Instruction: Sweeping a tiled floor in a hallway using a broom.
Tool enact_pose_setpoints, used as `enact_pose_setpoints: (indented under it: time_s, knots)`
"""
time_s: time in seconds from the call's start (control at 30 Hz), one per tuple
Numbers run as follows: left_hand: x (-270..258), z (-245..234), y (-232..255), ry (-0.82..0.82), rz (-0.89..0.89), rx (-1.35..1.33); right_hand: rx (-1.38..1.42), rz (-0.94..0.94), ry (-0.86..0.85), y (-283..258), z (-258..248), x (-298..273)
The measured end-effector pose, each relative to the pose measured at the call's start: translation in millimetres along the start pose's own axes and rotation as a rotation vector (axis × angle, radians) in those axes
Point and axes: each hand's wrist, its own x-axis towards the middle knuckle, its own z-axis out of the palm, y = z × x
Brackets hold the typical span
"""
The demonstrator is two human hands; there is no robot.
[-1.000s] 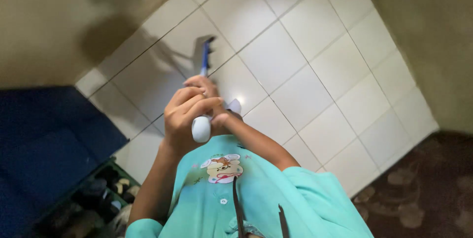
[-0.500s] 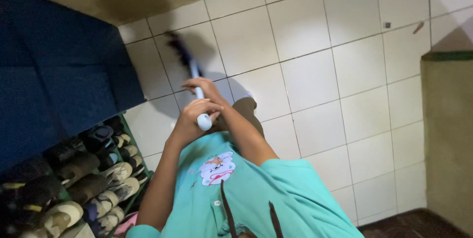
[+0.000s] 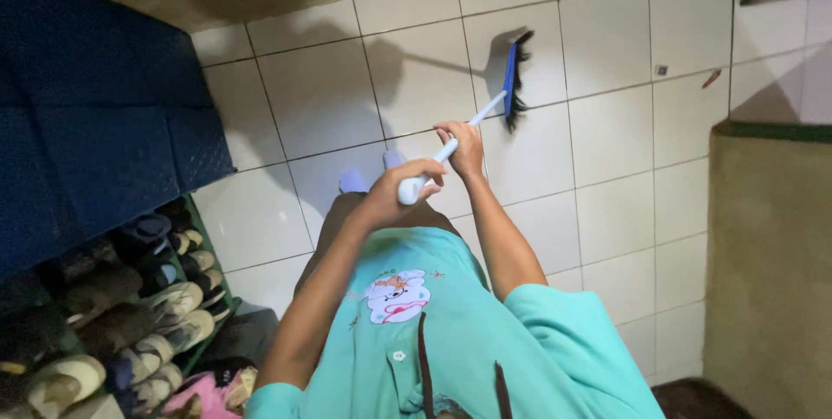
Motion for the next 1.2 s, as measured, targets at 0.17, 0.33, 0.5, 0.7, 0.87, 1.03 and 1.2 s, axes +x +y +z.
enact_pose_setpoints:
  time_s: [0.17,0.33,0.5,0.7,0.87,1.03,1.2]
  knots:
    - [-17.3,-32.2,129.1,0.118,0.075,0.218,0.226,-0.033,-0.027,-78.9,20.5,32.9]
    - [-41.1,-33.5,160.1,0.225,0.316,0.463,0.58,-0.256,-0.183,-193.7,39.9,46.0]
    - [-48.5,-33.6,94.5,0.245,-0.008,0.65,0.661,-0.313,-0.576,-214.7,100.8,41.7]
    - [-75.6,-37.5,24.2,0.335,-0.086,0.666,0.391,-0.47,-0.608,-158.8,142.1,20.6]
    - [-70.5,-18.1,63.4,0.297,-0.043,0.4,0.305,-0.332,-0.466,-114.1,82.1,4.3]
    - [-38.1,4.6,15.2,0.151,-0.029,0.218,0.115,-0.149,-0.354,-38.9,37.9,-0.3]
    - [-17.3,9.2,-14.5,0.202,0.024,0.043,0.001,-0.081,-0.291,-15.4,17.2,25.5]
